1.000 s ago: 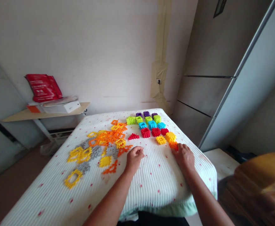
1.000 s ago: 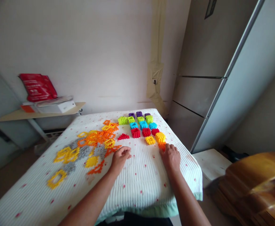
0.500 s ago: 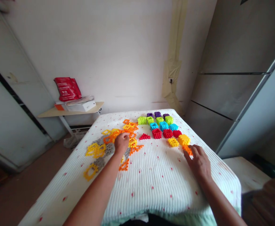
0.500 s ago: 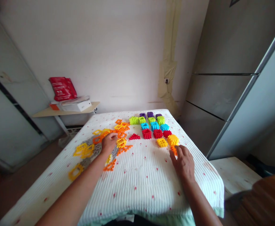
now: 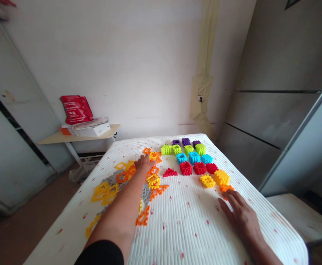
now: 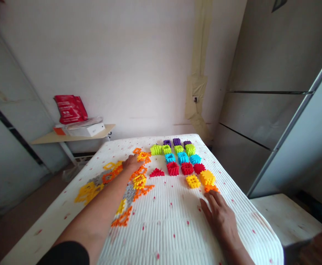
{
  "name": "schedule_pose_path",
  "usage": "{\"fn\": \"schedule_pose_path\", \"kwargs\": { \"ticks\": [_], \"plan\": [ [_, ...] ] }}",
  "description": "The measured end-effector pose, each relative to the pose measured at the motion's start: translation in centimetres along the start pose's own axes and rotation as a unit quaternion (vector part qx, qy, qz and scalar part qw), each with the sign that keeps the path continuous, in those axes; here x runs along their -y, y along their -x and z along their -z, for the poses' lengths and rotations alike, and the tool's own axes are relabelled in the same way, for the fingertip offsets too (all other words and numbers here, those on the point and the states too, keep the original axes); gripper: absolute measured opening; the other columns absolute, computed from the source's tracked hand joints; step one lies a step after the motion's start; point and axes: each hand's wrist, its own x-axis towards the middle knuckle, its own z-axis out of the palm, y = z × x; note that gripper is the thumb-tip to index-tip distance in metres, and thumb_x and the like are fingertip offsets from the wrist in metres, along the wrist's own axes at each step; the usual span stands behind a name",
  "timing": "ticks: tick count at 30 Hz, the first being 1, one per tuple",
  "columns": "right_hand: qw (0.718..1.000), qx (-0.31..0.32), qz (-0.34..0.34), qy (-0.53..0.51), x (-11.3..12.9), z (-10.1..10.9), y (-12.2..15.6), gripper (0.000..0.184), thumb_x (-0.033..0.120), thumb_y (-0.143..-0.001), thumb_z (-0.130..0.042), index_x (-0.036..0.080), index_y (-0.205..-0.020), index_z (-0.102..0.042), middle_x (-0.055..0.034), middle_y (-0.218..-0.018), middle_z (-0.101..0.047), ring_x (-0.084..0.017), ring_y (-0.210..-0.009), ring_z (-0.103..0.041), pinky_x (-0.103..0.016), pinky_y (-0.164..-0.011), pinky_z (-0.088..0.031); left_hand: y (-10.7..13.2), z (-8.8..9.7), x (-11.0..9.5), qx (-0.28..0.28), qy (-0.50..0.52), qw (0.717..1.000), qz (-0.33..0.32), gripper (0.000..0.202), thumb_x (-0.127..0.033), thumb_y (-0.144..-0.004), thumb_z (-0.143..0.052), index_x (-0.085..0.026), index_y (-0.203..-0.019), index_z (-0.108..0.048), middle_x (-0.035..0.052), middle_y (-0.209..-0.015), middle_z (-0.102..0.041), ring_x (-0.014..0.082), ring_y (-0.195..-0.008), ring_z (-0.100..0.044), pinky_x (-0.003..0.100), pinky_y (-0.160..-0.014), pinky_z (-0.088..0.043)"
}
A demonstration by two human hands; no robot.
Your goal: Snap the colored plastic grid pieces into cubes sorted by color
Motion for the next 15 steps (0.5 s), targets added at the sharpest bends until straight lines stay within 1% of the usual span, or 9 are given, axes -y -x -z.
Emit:
{"fn": "schedule_pose_path", "kwargs": {
  "ticks": [4,8,11,15],
  "plan": [
    [1.0,0.009,0.004,-0.011,0.0,0.0,0.0,0.031,0.039,-0.09,-0.038,0.02,-0.092,-0.063,-0.0082,-0.096,-0.064,-0.018,-0.084,-0.064,-0.027,-0.069,-0.054,-0.7,-1.2,-0.7,-0.009,-0.008,1.0,0.013,0.049,-0.04,-0.073,-0.054,-0.021,-0.119,-0.052,0.0153,-0.121,-0.051,0.0323,-0.109,-0.053,0.047,-0.088,-0.038],
    [1.0,0.014,0.001,-0.024,-0.1,0.0,0.0,0.03,0.038,-0.09,-0.038,0.019,-0.092,-0.063,-0.0084,-0.096,-0.064,-0.018,-0.086,-0.064,-0.028,-0.07,-0.054,-1.0,-1.5,-0.5,-0.013,0.012,1.0,0.021,0.045,-0.031,-0.075,-0.051,-0.023,-0.119,-0.051,0.0138,-0.121,-0.051,0.0294,-0.107,-0.054,0.044,-0.086,-0.04],
    [1.0,0.021,-0.002,-0.022,-0.1,0.0,0.0,0.031,0.038,-0.091,-0.037,0.019,-0.093,-0.062,-0.0083,-0.097,-0.063,-0.018,-0.086,-0.064,-0.028,-0.07,-0.054,-0.5,-1.2,0.2,-0.023,0.033,0.999,0.019,0.047,-0.027,-0.073,-0.052,-0.023,-0.119,-0.05,0.0122,-0.12,-0.051,0.0275,-0.107,-0.055,0.041,-0.086,-0.042],
    [0.999,0.021,-0.009,-0.025,0.0,0.0,0.0,0.032,0.039,-0.091,-0.036,0.019,-0.092,-0.061,-0.0082,-0.098,-0.063,-0.017,-0.085,-0.064,-0.027,-0.069,-0.053,0.9,0.0,1.6,-0.055,0.064,0.996,-0.006,0.052,-0.025,-0.069,-0.058,-0.023,-0.12,-0.049,0.0097,-0.122,-0.049,0.0253,-0.108,-0.055,0.036,-0.088,-0.043]
  ]
}}
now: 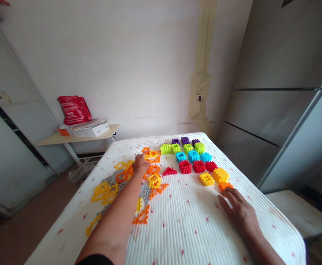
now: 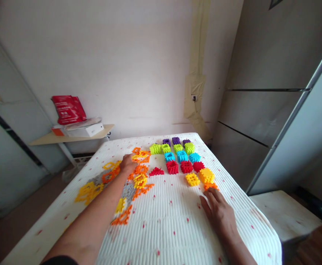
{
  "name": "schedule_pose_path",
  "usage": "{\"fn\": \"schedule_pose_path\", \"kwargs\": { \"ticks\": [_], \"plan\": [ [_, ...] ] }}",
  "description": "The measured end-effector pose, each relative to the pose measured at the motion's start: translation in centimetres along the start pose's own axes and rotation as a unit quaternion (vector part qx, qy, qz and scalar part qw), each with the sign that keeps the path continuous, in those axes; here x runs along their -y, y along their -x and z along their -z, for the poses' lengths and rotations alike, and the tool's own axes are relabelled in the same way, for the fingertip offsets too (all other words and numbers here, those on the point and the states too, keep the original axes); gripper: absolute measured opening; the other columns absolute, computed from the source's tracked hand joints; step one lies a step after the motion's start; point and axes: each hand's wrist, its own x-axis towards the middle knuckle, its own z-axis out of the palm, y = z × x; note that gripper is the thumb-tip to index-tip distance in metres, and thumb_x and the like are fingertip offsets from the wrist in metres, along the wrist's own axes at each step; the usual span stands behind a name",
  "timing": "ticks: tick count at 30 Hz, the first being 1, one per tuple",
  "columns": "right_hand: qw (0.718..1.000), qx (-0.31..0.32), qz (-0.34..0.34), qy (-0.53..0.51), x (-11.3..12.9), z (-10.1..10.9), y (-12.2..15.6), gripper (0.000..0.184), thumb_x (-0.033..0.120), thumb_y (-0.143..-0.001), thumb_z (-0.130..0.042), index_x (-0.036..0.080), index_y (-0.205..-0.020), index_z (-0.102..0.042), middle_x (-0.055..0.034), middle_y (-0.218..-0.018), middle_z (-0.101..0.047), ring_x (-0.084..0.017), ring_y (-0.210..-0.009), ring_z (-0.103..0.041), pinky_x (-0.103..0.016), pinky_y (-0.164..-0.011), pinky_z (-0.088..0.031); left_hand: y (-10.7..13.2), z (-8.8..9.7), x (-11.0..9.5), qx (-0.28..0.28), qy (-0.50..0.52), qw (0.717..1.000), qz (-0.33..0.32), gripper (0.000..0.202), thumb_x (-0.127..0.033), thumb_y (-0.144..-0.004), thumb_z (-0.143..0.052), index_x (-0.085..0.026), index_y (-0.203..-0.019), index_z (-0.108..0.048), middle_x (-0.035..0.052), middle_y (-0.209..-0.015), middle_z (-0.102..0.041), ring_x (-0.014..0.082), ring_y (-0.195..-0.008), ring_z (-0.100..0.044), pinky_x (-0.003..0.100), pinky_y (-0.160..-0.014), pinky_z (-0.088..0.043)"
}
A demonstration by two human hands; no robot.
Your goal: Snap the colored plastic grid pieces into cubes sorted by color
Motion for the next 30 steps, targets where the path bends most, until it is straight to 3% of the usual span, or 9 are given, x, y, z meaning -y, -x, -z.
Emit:
{"fn": "schedule_pose_path", "kwargs": {
  "ticks": [7,11,15,18,23,27,30],
  "plan": [
    [1.0,-0.006,0.002,-0.003,0.0,0.0,-0.1,0.032,0.039,-0.091,-0.037,0.02,-0.089,-0.062,-0.0074,-0.095,-0.063,-0.017,-0.081,-0.064,-0.025,-0.064,-0.052,5.1,2.2,2.1,-0.062,0.071,0.993,-0.078,0.059,-0.019,-0.063,-0.062,-0.023,-0.121,-0.049,0.0069,-0.13,-0.041,0.0211,-0.121,-0.044,0.03,-0.101,-0.037],
    [1.0,0.004,0.009,-0.019,0.0,0.3,-0.3,0.032,0.038,-0.09,-0.036,0.02,-0.087,-0.063,-0.0072,-0.094,-0.064,-0.017,-0.08,-0.064,-0.025,-0.064,-0.052,9.6,1.7,2.7,-0.109,0.228,0.952,-0.17,0.058,-0.014,-0.061,-0.06,-0.022,-0.118,-0.052,0.007,-0.125,-0.046,0.0237,-0.122,-0.042,0.036,-0.106,-0.032],
    [0.999,0.015,0.011,-0.044,1.0,0.3,-0.7,0.03,0.037,-0.09,-0.037,0.02,-0.086,-0.062,-0.007,-0.091,-0.064,-0.016,-0.074,-0.064,-0.025,-0.061,-0.051,13.6,0.8,2.8,-0.11,0.306,0.924,-0.199,0.057,-0.013,-0.065,-0.057,-0.024,-0.121,-0.049,0.0067,-0.129,-0.044,0.023,-0.122,-0.042,0.039,-0.105,-0.035],
    [0.994,0.034,0.014,-0.098,3.2,0.0,-1.5,0.028,0.036,-0.09,-0.038,0.02,-0.085,-0.061,-0.0064,-0.088,-0.064,-0.014,-0.068,-0.063,-0.024,-0.059,-0.05,15.5,0.5,2.7,-0.101,0.286,0.928,-0.216,0.056,-0.013,-0.067,-0.057,-0.024,-0.121,-0.05,0.0071,-0.131,-0.043,0.024,-0.124,-0.04,0.041,-0.106,-0.033],
    [0.968,0.137,0.072,-0.196,8.8,-1.0,-3.5,0.023,0.029,-0.089,-0.039,0.019,-0.089,-0.06,-0.0052,-0.085,-0.062,-0.013,-0.068,-0.061,-0.023,-0.06,-0.047,16.5,0.7,2.3,-0.084,0.247,0.934,-0.245,0.057,-0.009,-0.066,-0.054,-0.022,-0.121,-0.051,0.0085,-0.131,-0.043,0.0239,-0.124,-0.04,0.041,-0.106,-0.032],
    [0.95,0.195,0.117,-0.216,12.4,-1.9,-4.9,0.022,0.027,-0.089,-0.04,0.02,-0.085,-0.06,-0.0049,-0.087,-0.061,-0.013,-0.075,-0.06,-0.023,-0.066,-0.046,16.5,0.8,2.3,-0.079,0.23,0.937,-0.25,0.059,-0.008,-0.065,-0.053,-0.022,-0.122,-0.05,0.0083,-0.133,-0.04,0.0237,-0.126,-0.037,0.039,-0.107,-0.031],
    [0.943,0.224,0.15,-0.194,13.7,-2.8,-5.1,0.025,0.028,-0.09,-0.039,0.019,-0.077,-0.058,-0.0038,-0.08,-0.059,-0.013,-0.07,-0.057,-0.022,-0.063,-0.044,16.5,0.9,2.3,-0.08,0.215,0.942,-0.243,0.059,-0.012,-0.067,-0.054,-0.024,-0.124,-0.048,0.008,-0.134,-0.038,0.0235,-0.127,-0.037,0.038,-0.107,-0.032]
  ]
}}
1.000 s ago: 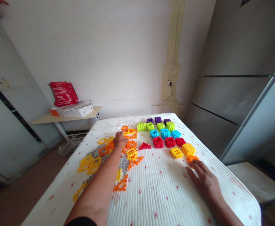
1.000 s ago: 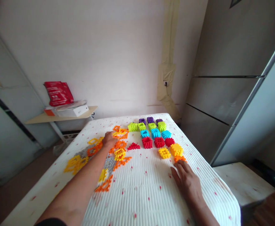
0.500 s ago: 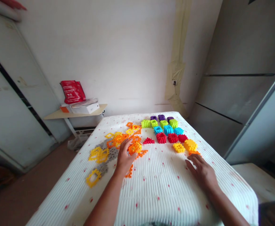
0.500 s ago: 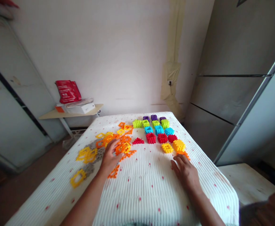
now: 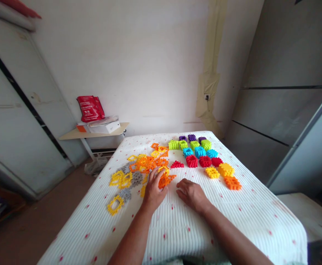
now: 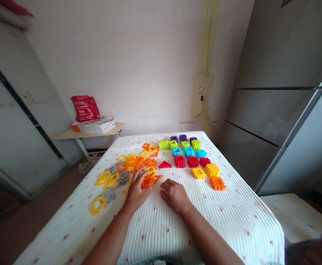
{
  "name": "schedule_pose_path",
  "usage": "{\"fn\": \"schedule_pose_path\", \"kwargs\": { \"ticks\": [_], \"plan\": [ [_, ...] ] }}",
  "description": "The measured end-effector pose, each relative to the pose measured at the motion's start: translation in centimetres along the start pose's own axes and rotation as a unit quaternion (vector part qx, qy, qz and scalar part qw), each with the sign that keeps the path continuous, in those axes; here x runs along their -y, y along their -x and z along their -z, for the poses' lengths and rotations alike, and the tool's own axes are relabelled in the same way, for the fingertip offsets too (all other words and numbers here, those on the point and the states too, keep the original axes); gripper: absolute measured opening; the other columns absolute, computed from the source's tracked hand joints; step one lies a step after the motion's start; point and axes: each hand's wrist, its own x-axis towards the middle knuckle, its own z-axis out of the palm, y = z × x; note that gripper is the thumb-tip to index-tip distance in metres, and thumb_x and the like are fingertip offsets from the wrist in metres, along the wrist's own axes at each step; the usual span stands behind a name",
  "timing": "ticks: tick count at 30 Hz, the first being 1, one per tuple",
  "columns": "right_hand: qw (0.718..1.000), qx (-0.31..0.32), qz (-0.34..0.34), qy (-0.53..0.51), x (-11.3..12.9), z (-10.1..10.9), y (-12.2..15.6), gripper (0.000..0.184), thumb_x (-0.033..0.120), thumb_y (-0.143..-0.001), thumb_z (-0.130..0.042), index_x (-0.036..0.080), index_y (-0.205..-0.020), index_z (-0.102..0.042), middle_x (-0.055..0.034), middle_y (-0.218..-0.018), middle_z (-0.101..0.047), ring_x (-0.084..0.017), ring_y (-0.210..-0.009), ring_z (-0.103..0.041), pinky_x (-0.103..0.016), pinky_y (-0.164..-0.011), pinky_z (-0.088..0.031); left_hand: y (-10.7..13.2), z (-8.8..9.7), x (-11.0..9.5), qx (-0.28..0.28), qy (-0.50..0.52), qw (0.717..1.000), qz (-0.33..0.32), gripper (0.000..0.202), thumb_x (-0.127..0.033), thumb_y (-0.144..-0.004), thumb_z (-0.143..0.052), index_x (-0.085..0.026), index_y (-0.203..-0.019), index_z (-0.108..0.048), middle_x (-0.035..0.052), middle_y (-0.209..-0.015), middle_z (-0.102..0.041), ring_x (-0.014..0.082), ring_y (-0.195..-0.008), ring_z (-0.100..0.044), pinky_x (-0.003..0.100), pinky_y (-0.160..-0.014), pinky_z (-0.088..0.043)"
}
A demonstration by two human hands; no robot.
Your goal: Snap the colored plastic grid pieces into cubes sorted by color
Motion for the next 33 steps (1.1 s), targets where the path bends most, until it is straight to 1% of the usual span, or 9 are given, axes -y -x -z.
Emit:
{"fn": "schedule_pose_path", "kwargs": {
  "ticks": [8,11,14,17,20,21,25,28,33],
  "plan": [
    [0.999,0.013,0.02,0.035,-0.3,-1.7,0.2,0.019,0.016,-0.086,-0.044,0.018,-0.069,-0.053,-0.0022,-0.076,-0.056,-0.013,-0.075,-0.052,-0.022,-0.068,-0.041,0.0,0.4,-0.2,-0.03,-0.052,0.998,0.037,0.056,-0.014,-0.07,-0.052,-0.025,-0.124,-0.047,0.0076,-0.133,-0.04,0.0231,-0.127,-0.036,0.038,-0.107,-0.032],
    [0.999,0.012,0.012,0.039,-0.2,-1.7,0.2,0.017,0.016,-0.084,-0.045,0.018,-0.07,-0.053,-0.0022,-0.077,-0.056,-0.013,-0.075,-0.052,-0.023,-0.069,-0.041,0.1,0.4,-0.1,-0.047,-0.105,0.992,0.057,0.055,-0.015,-0.07,-0.052,-0.025,-0.124,-0.049,0.0071,-0.136,-0.038,0.0244,-0.128,-0.035,0.039,-0.107,-0.031],
    [0.999,0.008,0.003,0.044,0.0,-1.8,0.1,0.016,0.016,-0.084,-0.046,0.018,-0.07,-0.054,-0.0023,-0.076,-0.056,-0.013,-0.075,-0.052,-0.023,-0.07,-0.041,-0.6,0.7,0.0,-0.036,-0.17,0.982,0.072,0.051,-0.022,-0.069,-0.056,-0.025,-0.12,-0.053,0.0072,-0.136,-0.04,0.0281,-0.126,-0.037,0.043,-0.105,-0.029],
    [0.999,0.012,-0.001,0.047,0.1,-1.9,0.2,0.014,0.014,-0.082,-0.047,0.018,-0.07,-0.054,-0.0023,-0.077,-0.056,-0.013,-0.076,-0.051,-0.023,-0.07,-0.041,-3.3,1.4,0.5,-0.009,-0.207,0.974,0.088,0.041,-0.025,-0.075,-0.051,-0.025,-0.115,-0.056,0.0054,-0.128,-0.051,0.0251,-0.119,-0.044,0.039,-0.102,-0.033],
    [0.999,0.008,-0.008,0.044,0.1,-1.9,0.2,0.014,0.013,-0.081,-0.047,0.018,-0.07,-0.054,-0.0023,-0.078,-0.056,-0.014,-0.076,-0.051,-0.023,-0.069,-0.041,-7.8,1.7,1.7,0.06,-0.249,0.959,0.118,0.039,-0.031,-0.079,-0.047,-0.024,-0.116,-0.056,0.0057,-0.119,-0.059,0.0245,-0.112,-0.049,0.037,-0.096,-0.037],
    [0.999,0.003,-0.008,0.041,0.1,-1.9,0.2,0.014,0.013,-0.081,-0.046,0.018,-0.07,-0.053,-0.0022,-0.079,-0.056,-0.014,-0.077,-0.051,-0.023,-0.07,-0.041,-9.3,1.6,2.2,0.091,-0.268,0.948,0.145,0.04,-0.033,-0.08,-0.045,-0.025,-0.117,-0.055,0.0065,-0.118,-0.06,0.0256,-0.111,-0.049,0.038,-0.093,-0.039],
    [0.999,-0.009,0.001,0.034,0.0,-2.1,0.2,0.014,0.012,-0.081,-0.046,0.019,-0.07,-0.052,-0.0016,-0.079,-0.056,-0.014,-0.077,-0.051,-0.024,-0.069,-0.041,-14.1,0.1,4.4,0.122,-0.279,0.935,0.181,0.041,-0.031,-0.076,-0.049,-0.024,-0.116,-0.057,0.0113,-0.116,-0.06,0.0301,-0.108,-0.052,0.042,-0.085,-0.042],
    [0.999,-0.016,-0.002,0.029,-0.1,-2.5,0.3,0.014,0.011,-0.081,-0.046,0.019,-0.07,-0.051,-0.0014,-0.079,-0.055,-0.014,-0.076,-0.051,-0.024,-0.068,-0.04,-15.6,-1.5,5.8,0.134,-0.285,0.925,0.212,0.039,-0.03,-0.073,-0.051,-0.025,-0.11,-0.06,0.0132,-0.112,-0.061,0.0321,-0.108,-0.052,0.045,-0.083,-0.042],
    [1.0,-0.016,-0.013,0.013,-0.2,-2.8,0.3,0.015,0.012,-0.082,-0.044,0.019,-0.07,-0.05,-0.0009,-0.078,-0.054,-0.013,-0.075,-0.05,-0.024,-0.068,-0.04,-15.8,-3.1,6.9,0.133,-0.288,0.915,0.249,0.03,-0.029,-0.071,-0.053,-0.025,-0.099,-0.063,0.0134,-0.102,-0.065,0.0315,-0.104,-0.054,0.049,-0.085,-0.037]
  ]
}}
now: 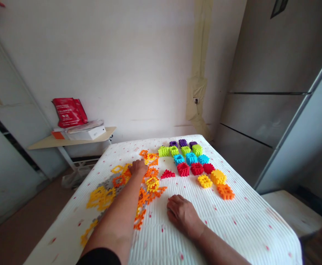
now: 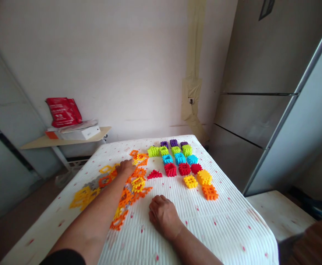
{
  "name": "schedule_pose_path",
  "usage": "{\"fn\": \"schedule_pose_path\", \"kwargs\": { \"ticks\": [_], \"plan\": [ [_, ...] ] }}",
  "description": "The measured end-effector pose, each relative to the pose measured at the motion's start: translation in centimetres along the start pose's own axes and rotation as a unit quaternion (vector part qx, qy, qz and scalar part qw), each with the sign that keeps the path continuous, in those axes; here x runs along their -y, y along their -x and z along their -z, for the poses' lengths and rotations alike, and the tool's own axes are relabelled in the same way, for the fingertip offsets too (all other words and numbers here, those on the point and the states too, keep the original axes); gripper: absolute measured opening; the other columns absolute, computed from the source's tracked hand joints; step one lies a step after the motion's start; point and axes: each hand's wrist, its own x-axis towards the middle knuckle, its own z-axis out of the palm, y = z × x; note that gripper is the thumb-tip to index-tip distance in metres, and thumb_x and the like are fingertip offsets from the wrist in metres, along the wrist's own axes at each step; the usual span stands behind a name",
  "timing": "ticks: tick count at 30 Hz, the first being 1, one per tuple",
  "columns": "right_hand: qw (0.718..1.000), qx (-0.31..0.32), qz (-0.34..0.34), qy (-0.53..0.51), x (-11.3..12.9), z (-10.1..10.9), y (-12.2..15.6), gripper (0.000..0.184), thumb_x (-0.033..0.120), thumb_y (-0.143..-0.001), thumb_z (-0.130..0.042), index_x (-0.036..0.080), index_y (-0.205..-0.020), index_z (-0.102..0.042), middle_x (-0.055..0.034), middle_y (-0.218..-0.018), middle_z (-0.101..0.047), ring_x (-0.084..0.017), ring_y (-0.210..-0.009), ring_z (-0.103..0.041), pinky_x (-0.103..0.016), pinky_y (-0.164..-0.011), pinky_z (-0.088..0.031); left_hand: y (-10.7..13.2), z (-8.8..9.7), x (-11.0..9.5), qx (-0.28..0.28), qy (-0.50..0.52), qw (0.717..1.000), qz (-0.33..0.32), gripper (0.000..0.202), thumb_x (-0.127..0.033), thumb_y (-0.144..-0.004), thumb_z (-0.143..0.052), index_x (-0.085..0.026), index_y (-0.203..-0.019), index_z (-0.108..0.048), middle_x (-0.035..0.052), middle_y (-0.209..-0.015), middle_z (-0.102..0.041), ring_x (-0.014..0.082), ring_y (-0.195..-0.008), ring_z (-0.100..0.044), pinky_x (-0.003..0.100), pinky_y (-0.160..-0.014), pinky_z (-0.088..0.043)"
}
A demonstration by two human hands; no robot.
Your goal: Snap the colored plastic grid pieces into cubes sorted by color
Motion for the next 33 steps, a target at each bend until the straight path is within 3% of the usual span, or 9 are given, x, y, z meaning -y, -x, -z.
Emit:
{"fn": "schedule_pose_path", "kwargs": {
  "ticks": [5,9,14,15,17,19,23,28,33],
  "plan": [
    [1.0,0.008,-0.007,-0.008,0.1,0.3,-0.1,0.015,0.012,-0.081,-0.046,0.019,-0.069,-0.05,-0.0009,-0.078,-0.054,-0.014,-0.075,-0.05,-0.024,-0.068,-0.04,0.4,0.0,-0.2,-0.021,0.031,0.999,-0.006,0.022,-0.025,-0.072,-0.052,-0.021,-0.089,-0.065,0.015,-0.097,-0.066,0.0328,-0.102,-0.055,0.055,-0.092,-0.027],
    [1.0,0.007,-0.007,-0.014,-0.1,0.2,-0.1,0.014,0.012,-0.081,-0.046,0.019,-0.071,-0.051,-0.0009,-0.079,-0.055,-0.013,-0.077,-0.051,-0.023,-0.071,-0.041,1.4,1.4,-0.3,-0.048,0.102,0.993,-0.02,0.024,-0.028,-0.074,-0.052,-0.022,-0.094,-0.064,0.0117,-0.101,-0.066,0.032,-0.106,-0.053,0.055,-0.096,-0.024],
    [1.0,0.003,-0.004,-0.03,-0.2,0.2,-0.2,0.015,0.012,-0.082,-0.046,0.019,-0.071,-0.052,-0.0015,-0.08,-0.055,-0.013,-0.078,-0.052,-0.023,-0.071,-0.042,5.3,3.5,0.2,-0.051,0.271,0.96,-0.051,0.037,-0.041,-0.08,-0.045,-0.024,-0.112,-0.056,0.0038,-0.104,-0.066,0.0193,-0.098,-0.059,0.031,-0.083,-0.044],
    [0.999,0.001,-0.009,-0.035,-0.1,0.2,-0.3,0.016,0.012,-0.082,-0.045,0.019,-0.07,-0.053,-0.0015,-0.079,-0.056,-0.013,-0.077,-0.053,-0.022,-0.07,-0.042,6.5,3.7,0.5,-0.037,0.336,0.94,-0.053,0.041,-0.045,-0.082,-0.041,-0.022,-0.113,-0.054,0.0035,-0.101,-0.066,0.0174,-0.092,-0.062,0.028,-0.076,-0.046],
    [0.998,-0.007,-0.027,-0.053,-0.1,0.4,-0.3,0.017,0.012,-0.082,-0.044,0.019,-0.069,-0.053,-0.0014,-0.076,-0.056,-0.013,-0.075,-0.054,-0.022,-0.068,-0.042,9.0,3.6,0.9,0.037,0.561,0.826,-0.035,0.048,-0.052,-0.079,-0.043,-0.018,-0.111,-0.053,0.0054,-0.093,-0.067,0.0188,-0.084,-0.064,0.028,-0.067,-0.048],
    [0.995,-0.024,-0.053,-0.085,-0.2,0.5,-0.3,0.016,0.012,-0.081,-0.045,0.019,-0.072,-0.055,-0.0017,-0.076,-0.057,-0.013,-0.075,-0.056,-0.023,-0.069,-0.044,11.4,3.1,1.0,0.109,0.69,0.716,-0.009,0.047,-0.053,-0.077,-0.047,-0.017,-0.106,-0.053,0.0064,-0.087,-0.067,0.0193,-0.079,-0.065,0.028,-0.063,-0.048],
    [0.979,-0.095,-0.095,-0.154,-0.6,0.6,-0.2,0.011,0.017,-0.081,-0.048,0.019,-0.084,-0.058,-0.0036,-0.082,-0.06,-0.014,-0.072,-0.058,-0.025,-0.067,-0.047,14.9,1.6,0.5,0.191,0.785,0.589,0.011,0.038,-0.048,-0.081,-0.045,-0.016,-0.101,-0.053,0.0084,-0.089,-0.067,0.0182,-0.08,-0.064,0.03,-0.067,-0.048],
    [0.953,-0.221,-0.094,-0.187,-0.6,1.7,0.0,0.019,0.03,-0.083,-0.049,0.018,-0.096,-0.054,-0.0064,-0.09,-0.059,-0.015,-0.074,-0.057,-0.028,-0.065,-0.049,16.9,0.1,-0.5,0.289,0.797,0.529,-0.023,0.036,-0.045,-0.083,-0.047,-0.017,-0.104,-0.053,0.0087,-0.093,-0.066,0.0193,-0.084,-0.063,0.03,-0.067,-0.048],
    [0.958,-0.247,-0.036,-0.144,-0.1,2.4,0.1,0.04,0.042,-0.079,-0.057,0.019,-0.111,-0.05,-0.012,-0.113,-0.055,-0.023,-0.103,-0.053,-0.037,-0.086,-0.047,17.3,-0.7,-0.7,0.298,0.798,0.524,-0.017,0.037,-0.043,-0.081,-0.051,-0.021,-0.111,-0.051,0.006,-0.094,-0.065,0.0177,-0.081,-0.063,0.029,-0.066,-0.047]
  ]
}}
